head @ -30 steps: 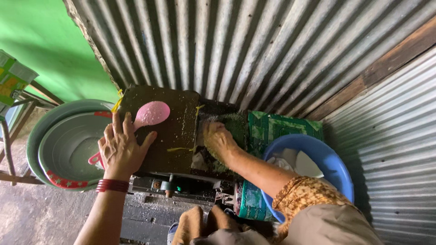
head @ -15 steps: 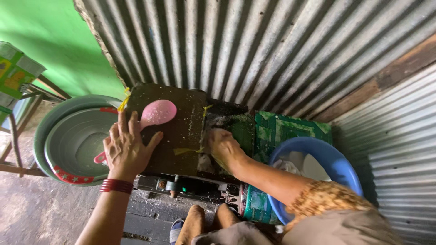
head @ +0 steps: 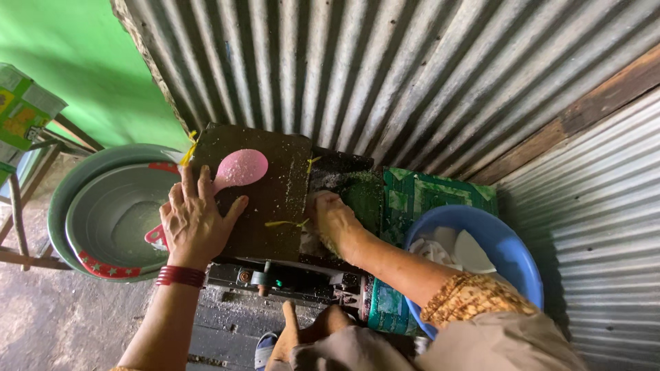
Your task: The person grates white vegetable slices using a manual grater, holding the slices with the right hand and stabilizing the grater with the left hand. The grated material falls into a blue basin below.
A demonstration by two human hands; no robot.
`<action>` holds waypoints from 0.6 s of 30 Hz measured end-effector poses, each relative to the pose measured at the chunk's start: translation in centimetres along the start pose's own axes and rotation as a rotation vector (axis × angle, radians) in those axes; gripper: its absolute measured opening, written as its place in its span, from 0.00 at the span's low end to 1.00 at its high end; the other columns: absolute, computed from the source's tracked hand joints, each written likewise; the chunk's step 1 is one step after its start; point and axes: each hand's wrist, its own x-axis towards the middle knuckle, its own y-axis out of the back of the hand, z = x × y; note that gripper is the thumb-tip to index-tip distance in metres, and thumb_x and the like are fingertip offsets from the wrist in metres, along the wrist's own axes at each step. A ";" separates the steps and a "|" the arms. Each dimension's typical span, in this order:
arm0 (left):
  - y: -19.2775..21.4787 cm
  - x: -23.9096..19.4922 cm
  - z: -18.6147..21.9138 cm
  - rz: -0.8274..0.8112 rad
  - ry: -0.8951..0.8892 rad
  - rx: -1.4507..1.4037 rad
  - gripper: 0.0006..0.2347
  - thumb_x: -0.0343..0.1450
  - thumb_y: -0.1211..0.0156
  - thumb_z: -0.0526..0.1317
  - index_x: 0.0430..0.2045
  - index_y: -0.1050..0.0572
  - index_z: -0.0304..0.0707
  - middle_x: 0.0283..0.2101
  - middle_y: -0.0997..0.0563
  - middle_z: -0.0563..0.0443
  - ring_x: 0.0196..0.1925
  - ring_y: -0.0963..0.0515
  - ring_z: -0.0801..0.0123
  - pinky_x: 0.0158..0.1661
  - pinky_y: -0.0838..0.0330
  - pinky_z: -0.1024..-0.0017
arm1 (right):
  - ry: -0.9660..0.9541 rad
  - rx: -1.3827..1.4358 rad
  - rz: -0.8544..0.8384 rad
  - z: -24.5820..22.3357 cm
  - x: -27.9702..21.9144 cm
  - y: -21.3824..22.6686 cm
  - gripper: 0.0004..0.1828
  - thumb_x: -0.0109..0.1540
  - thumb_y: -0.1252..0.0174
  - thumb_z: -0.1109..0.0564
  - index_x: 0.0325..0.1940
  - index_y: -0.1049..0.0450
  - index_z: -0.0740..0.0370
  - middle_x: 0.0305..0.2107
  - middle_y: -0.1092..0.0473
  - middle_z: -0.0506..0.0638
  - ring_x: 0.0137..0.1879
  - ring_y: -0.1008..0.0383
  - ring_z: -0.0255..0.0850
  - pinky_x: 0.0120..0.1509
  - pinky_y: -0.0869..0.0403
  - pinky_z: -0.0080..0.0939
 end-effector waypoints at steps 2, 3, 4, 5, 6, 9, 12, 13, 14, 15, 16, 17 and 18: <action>0.1 0.0 0.0 0.004 -0.003 -0.017 0.38 0.65 0.37 0.63 0.63 0.34 0.33 0.69 0.35 0.34 0.62 0.29 0.43 0.53 0.32 0.47 | 0.164 -0.033 -0.135 1.4 0.1 0.9 0.17 0.70 0.54 0.62 0.63 0.38 0.72 0.41 0.36 0.70 0.42 0.25 0.47 0.40 0.24 0.45; 0.1 0.2 0.0 0.006 -0.005 -0.026 0.38 0.65 0.37 0.63 0.63 0.34 0.33 0.69 0.35 0.35 0.62 0.29 0.43 0.52 0.32 0.47 | 0.367 -0.398 -0.126 2.3 0.4 1.0 0.14 0.67 0.49 0.59 0.57 0.34 0.64 0.49 0.41 0.78 0.50 0.27 0.56 0.47 0.26 0.51; 0.0 0.1 0.0 -0.005 0.002 -0.021 0.38 0.65 0.37 0.63 0.63 0.34 0.33 0.69 0.35 0.34 0.62 0.29 0.43 0.53 0.32 0.47 | 0.572 -0.762 -0.119 2.9 0.3 0.8 0.12 0.64 0.43 0.55 0.51 0.29 0.57 0.56 0.46 0.86 0.57 0.30 0.65 0.54 0.27 0.58; -0.1 0.1 0.0 -0.015 0.009 -0.016 0.38 0.65 0.37 0.63 0.64 0.34 0.33 0.69 0.35 0.34 0.62 0.29 0.43 0.53 0.32 0.47 | 0.557 -0.642 -0.054 3.3 0.1 0.4 0.07 0.64 0.43 0.55 0.46 0.25 0.56 0.49 0.38 0.75 0.53 0.28 0.59 0.60 0.30 0.59; -0.2 0.1 -0.1 -0.028 0.014 -0.009 0.38 0.66 0.38 0.64 0.64 0.34 0.32 0.69 0.35 0.33 0.61 0.29 0.42 0.53 0.32 0.47 | 0.539 -0.519 0.009 3.5 0.0 -0.3 0.05 0.65 0.42 0.55 0.41 0.21 0.55 0.41 0.30 0.64 0.48 0.26 0.54 0.66 0.33 0.61; -0.4 0.0 -0.2 -0.016 -0.001 0.025 0.39 0.66 0.38 0.64 0.65 0.35 0.33 0.70 0.36 0.32 0.61 0.29 0.42 0.54 0.33 0.47 | 0.541 -0.605 0.093 2.9 0.1 -2.9 0.10 0.61 0.41 0.51 0.35 0.18 0.58 0.33 0.22 0.56 0.40 0.23 0.50 0.68 0.36 0.65; -0.5 -0.1 -0.2 -0.031 0.008 0.002 0.39 0.66 0.38 0.64 0.65 0.35 0.33 0.71 0.37 0.32 0.62 0.29 0.42 0.54 0.33 0.47 | 0.417 -0.408 0.043 1.7 1.0 -5.9 0.11 0.65 0.42 0.54 0.35 0.17 0.60 0.32 0.20 0.54 0.40 0.21 0.47 0.69 0.35 0.57; -0.5 -0.1 -0.2 -0.029 0.005 0.008 0.39 0.66 0.38 0.64 0.65 0.35 0.33 0.71 0.37 0.32 0.62 0.29 0.42 0.54 0.33 0.47 | 0.349 -0.260 0.011 1.4 1.4 -7.0 0.11 0.67 0.42 0.57 0.35 0.16 0.60 0.31 0.20 0.52 0.41 0.20 0.45 0.71 0.34 0.52; -0.5 -0.1 -0.2 -0.027 0.003 0.013 0.39 0.66 0.38 0.64 0.65 0.35 0.33 0.71 0.37 0.32 0.62 0.29 0.42 0.54 0.33 0.47 | 0.314 -0.247 0.071 1.1 1.8 -8.2 0.09 0.64 0.41 0.56 0.37 0.17 0.60 0.36 0.21 0.54 0.48 0.24 0.48 0.70 0.35 0.51; -0.6 0.0 -0.1 -0.026 0.002 0.018 0.39 0.66 0.38 0.64 0.65 0.35 0.33 0.71 0.37 0.32 0.62 0.29 0.42 0.54 0.33 0.47 | 0.279 -0.235 0.131 0.9 2.1 -9.5 0.09 0.62 0.40 0.55 0.40 0.17 0.59 0.40 0.22 0.56 0.56 0.27 0.51 0.70 0.36 0.50; -0.6 0.1 -0.2 -0.030 0.004 0.022 0.39 0.66 0.38 0.64 0.65 0.35 0.33 0.71 0.37 0.32 0.62 0.29 0.42 0.54 0.33 0.47 | 0.245 -0.222 0.190 0.5 2.4 -10.9 0.11 0.59 0.39 0.54 0.42 0.17 0.58 0.45 0.23 0.58 0.63 0.30 0.53 0.69 0.36 0.48; -0.7 0.2 -0.3 -0.034 0.006 0.027 0.39 0.66 0.38 0.64 0.65 0.35 0.32 0.71 0.37 0.32 0.62 0.29 0.41 0.54 0.33 0.46 | 0.218 -0.159 0.296 0.1 2.6 -12.3 0.14 0.57 0.39 0.53 0.45 0.18 0.58 0.48 0.25 0.57 0.65 0.32 0.54 0.69 0.36 0.51; -0.8 0.1 -0.3 -0.041 0.008 0.031 0.39 0.66 0.39 0.64 0.65 0.35 0.32 0.71 0.37 0.32 0.61 0.30 0.41 0.54 0.33 0.46 | 0.191 -0.094 0.399 -0.3 2.6 -13.7 0.18 0.55 0.39 0.53 0.49 0.19 0.57 0.52 0.26 0.57 0.66 0.34 0.54 0.69 0.35 0.53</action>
